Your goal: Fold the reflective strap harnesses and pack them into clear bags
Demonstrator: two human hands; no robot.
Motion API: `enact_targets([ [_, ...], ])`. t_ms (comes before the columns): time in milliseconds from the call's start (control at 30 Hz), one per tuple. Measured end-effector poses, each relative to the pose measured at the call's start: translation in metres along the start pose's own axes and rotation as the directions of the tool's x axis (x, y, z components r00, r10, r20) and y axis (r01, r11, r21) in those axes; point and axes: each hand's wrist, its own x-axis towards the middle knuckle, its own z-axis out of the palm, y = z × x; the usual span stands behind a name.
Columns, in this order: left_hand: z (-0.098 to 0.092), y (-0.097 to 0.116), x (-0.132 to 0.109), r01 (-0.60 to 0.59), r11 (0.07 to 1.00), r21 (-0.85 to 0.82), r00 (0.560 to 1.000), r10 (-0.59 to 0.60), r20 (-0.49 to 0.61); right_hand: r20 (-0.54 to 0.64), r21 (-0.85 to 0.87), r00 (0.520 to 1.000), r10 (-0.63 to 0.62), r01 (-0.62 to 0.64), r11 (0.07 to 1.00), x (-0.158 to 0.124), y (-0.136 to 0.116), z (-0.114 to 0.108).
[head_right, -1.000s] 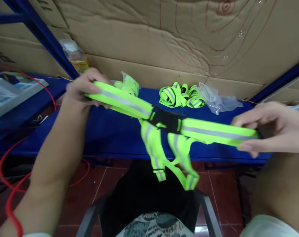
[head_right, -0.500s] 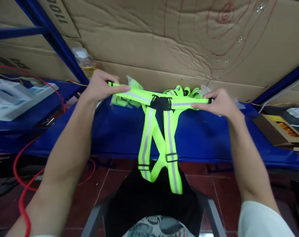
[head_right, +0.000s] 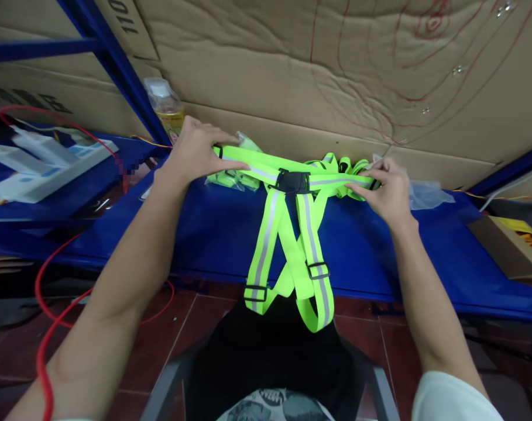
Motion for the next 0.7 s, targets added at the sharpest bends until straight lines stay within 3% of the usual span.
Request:
enact_targets([
  [67, 0.002, -0.002, 0.001, 0.007, 0.999, -0.031, 1.000, -0.007, 0.001, -0.045, 0.040, 0.999, -0.012, 0.014, 0.999, 0.001, 0.000, 0.002],
  [167, 0.002, -0.005, 0.005, 0.048, 0.984, -0.169, 0.998, -0.055, -0.041, -0.003, 0.113, 1.000, -0.007, 0.007, 0.994, 0.000, -0.003, 0.005],
  [267, 0.002, -0.006, 0.006, 0.080, 0.932, -0.355, 0.987, -0.123, -0.100, 0.095, 0.313, 0.981, 0.172, -0.193, 0.930, -0.001, -0.010, 0.003],
  [333, 0.004, -0.005, 0.005, 0.125, 0.858, -0.498, 0.974, -0.201, -0.101, 0.200, 0.472, 0.926, 0.321, -0.378, 0.796, -0.001, -0.015, 0.000],
  [400, 0.008, -0.004, 0.004, 0.192, 0.762, -0.618, 0.954, -0.294, -0.066, 0.264, 0.598, 0.871, 0.414, -0.485, 0.639, 0.000, -0.020, -0.003],
  [500, 0.014, -0.001, 0.004, 0.287, 0.640, -0.713, 0.917, -0.399, 0.010, 0.273, 0.745, 0.818, 0.506, -0.513, 0.426, 0.003, -0.026, -0.004],
  [567, 0.013, 0.004, 0.005, 0.374, 0.532, -0.760, 0.890, -0.436, 0.133, 0.271, 0.797, 0.782, 0.562, -0.509, 0.325, 0.004, -0.031, -0.002],
  [700, 0.002, 0.019, 0.004, 0.498, 0.322, -0.805, 0.847, -0.379, 0.373, 0.249, 0.875, 0.722, 0.645, -0.453, 0.169, 0.007, -0.044, 0.005],
])
